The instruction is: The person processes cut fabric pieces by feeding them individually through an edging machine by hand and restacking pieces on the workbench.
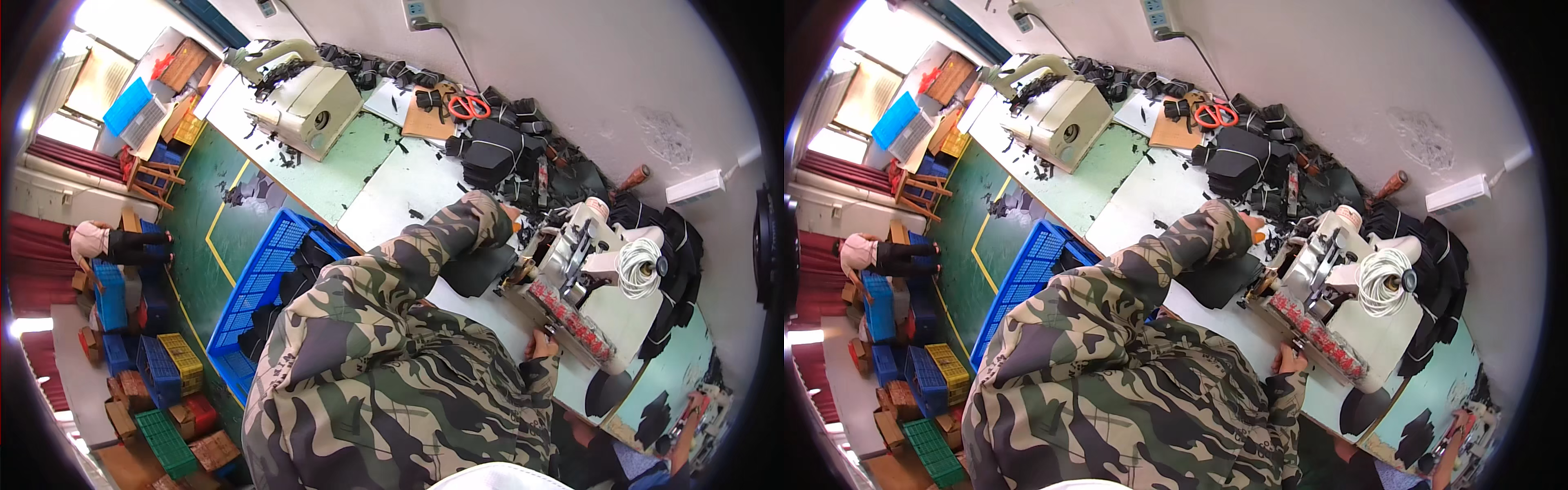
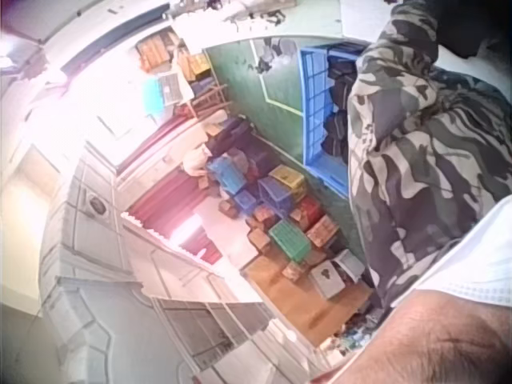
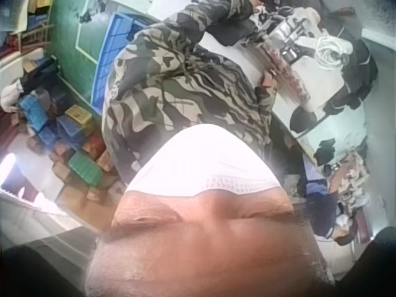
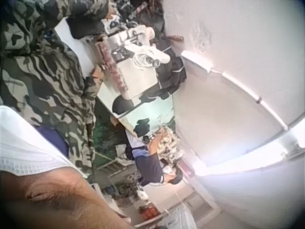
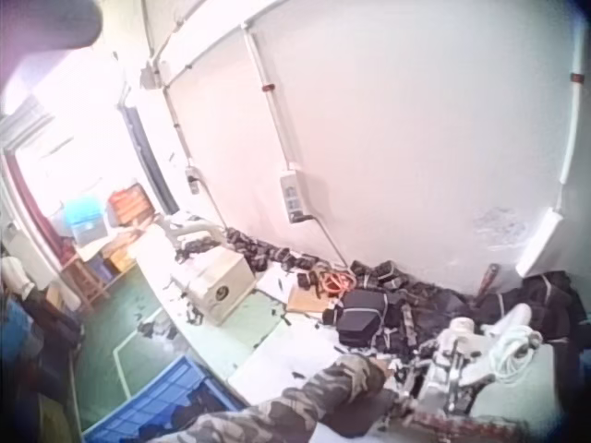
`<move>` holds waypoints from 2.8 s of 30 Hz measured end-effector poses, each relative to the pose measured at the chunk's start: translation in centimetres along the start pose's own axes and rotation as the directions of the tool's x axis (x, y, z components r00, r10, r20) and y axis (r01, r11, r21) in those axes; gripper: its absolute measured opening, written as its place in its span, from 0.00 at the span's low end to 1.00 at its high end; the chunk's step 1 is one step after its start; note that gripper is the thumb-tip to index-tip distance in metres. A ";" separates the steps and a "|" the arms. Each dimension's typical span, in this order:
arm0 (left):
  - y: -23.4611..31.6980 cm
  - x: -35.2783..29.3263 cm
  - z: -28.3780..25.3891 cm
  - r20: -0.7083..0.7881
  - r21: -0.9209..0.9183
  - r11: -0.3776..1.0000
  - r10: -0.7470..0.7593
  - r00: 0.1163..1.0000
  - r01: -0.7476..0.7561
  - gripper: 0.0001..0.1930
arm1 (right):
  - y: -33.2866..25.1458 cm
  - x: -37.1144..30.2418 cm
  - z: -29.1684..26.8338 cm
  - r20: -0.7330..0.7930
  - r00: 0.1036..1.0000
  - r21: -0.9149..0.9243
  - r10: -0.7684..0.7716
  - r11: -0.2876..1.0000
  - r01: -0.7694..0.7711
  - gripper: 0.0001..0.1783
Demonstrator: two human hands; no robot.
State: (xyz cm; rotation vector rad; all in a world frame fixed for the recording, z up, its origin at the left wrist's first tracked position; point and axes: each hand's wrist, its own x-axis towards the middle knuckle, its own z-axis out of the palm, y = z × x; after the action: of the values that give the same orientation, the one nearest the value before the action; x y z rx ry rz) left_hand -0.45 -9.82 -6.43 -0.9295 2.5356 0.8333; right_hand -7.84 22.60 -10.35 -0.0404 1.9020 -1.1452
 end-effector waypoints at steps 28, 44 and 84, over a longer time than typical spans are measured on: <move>0.5 4.5 2.0 0.163 -0.797 0.576 -0.085 0.983 0.182 0.14 | -0.6 -1.3 0.7 -0.017 0.999 0.167 0.029 0.986 -0.026 0.15; 0.3 5.5 2.6 0.142 -0.771 0.614 -0.092 0.986 0.168 0.15 | -0.5 -1.2 0.5 0.017 0.999 0.149 0.028 0.988 -0.030 0.14; 2.4 -4.3 -4.1 0.386 0.515 0.820 0.037 0.922 -0.249 0.24 | 0.0 -0.8 0.4 0.016 0.999 0.172 0.034 0.984 -0.036 0.15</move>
State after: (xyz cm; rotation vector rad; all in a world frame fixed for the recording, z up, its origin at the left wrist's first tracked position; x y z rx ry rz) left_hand 0.77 -8.74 -0.19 -0.3517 2.3235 0.2223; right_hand -7.06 22.68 -9.93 0.0803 1.7784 -1.2780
